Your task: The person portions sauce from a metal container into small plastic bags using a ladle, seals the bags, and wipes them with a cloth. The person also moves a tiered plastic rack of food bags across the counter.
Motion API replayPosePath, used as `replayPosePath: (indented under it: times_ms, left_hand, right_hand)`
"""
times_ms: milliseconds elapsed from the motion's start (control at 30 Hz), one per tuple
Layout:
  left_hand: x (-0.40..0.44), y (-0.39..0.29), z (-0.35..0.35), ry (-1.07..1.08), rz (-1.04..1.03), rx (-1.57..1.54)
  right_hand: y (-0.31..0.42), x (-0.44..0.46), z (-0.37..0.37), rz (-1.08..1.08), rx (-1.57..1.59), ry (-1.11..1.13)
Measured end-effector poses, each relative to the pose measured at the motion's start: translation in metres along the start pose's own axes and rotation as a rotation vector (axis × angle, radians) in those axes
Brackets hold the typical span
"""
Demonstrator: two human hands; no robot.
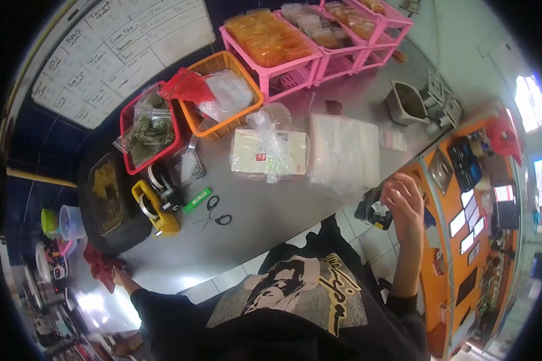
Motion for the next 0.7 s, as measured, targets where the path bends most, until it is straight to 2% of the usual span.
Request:
replayPosePath:
  times_ms: [67, 100, 133, 200, 267, 300, 333, 400, 433, 467, 500, 533, 567, 600, 633, 700]
  left_hand:
    - [0.014, -0.001, 0.018, -0.336, 0.088, -0.202]
    - [0.018, -0.019, 0.035, -0.425, -0.032, -0.268]
    - [0.023, -0.041, 0.049, -0.439, -0.250, -0.380]
    - [-0.018, -0.136, 0.107, -0.357, -0.698, -0.616]
    - [-0.102, -0.247, 0.177, -0.154, -0.543, -0.640]
    - [-0.136, -0.281, 0.200, -0.020, -0.430, -0.661]
    - [-0.162, -0.294, 0.211, -0.021, -0.435, -0.660]
    - [-0.217, -0.326, 0.226, 0.182, -0.819, -0.744]
    - [-0.256, -0.347, 0.226, 0.378, -0.994, -0.784]
    - [-0.309, -0.372, 0.222, 0.481, -0.927, -0.929]
    - [-0.357, -0.390, 0.216, 0.535, -0.990, -0.886]
    - [-0.406, -0.411, 0.212, 0.864, -0.869, -0.941]
    - [-0.438, -0.448, 0.201, 1.368, -1.100, -0.838]
    - [-0.474, -0.472, 0.197, 1.435, -1.291, -0.817]
    - [-0.502, -0.492, 0.196, 1.460, -1.274, -0.868]
    - [-0.535, -0.506, 0.192, 1.479, -1.264, -0.936]
  right_hand:
    - [-0.002, 0.000, -0.018, -0.004, 0.011, 0.006]
    - [-0.004, 0.001, -0.033, 0.030, -0.005, 0.078]
    - [-0.004, 0.002, -0.049, 0.064, -0.021, 0.149]
    - [-0.006, 0.001, -0.089, 0.106, -0.139, 0.240]
    - [-0.011, -0.001, -0.134, 0.262, -0.125, 0.405]
    - [-0.019, -0.002, -0.158, 0.443, -0.117, 0.535]
    - [-0.021, -0.008, -0.180, 0.560, -0.295, 0.598]
    - [-0.010, -0.028, -0.227, 0.481, -0.295, 0.772]
    - [-0.015, -0.037, -0.245, 0.526, -0.272, 0.850]
    - [-0.022, -0.047, -0.256, 0.571, -0.247, 0.928]
    - [-0.024, -0.054, -0.260, 0.517, -0.139, 0.951]
    - [-0.027, -0.059, -0.260, 0.463, -0.031, 0.970]
    - [-0.038, -0.051, -0.248, 0.467, 0.068, 0.989]
    - [-0.049, -0.042, -0.237, 0.470, 0.166, 1.010]
    - [-0.048, -0.028, -0.212, 0.499, 0.068, 0.972]
    - [-0.036, -0.013, -0.152, 0.616, -0.234, 0.707]
Point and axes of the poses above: each hand's wrist, its own x-axis towards the middle knuckle, its own z-axis out of the back of the hand, y = z × x, the point moved 4 cm from there along x, towards the middle knuckle, and after that the axes turned 6 degrees about -x, right-handed, at the moved point
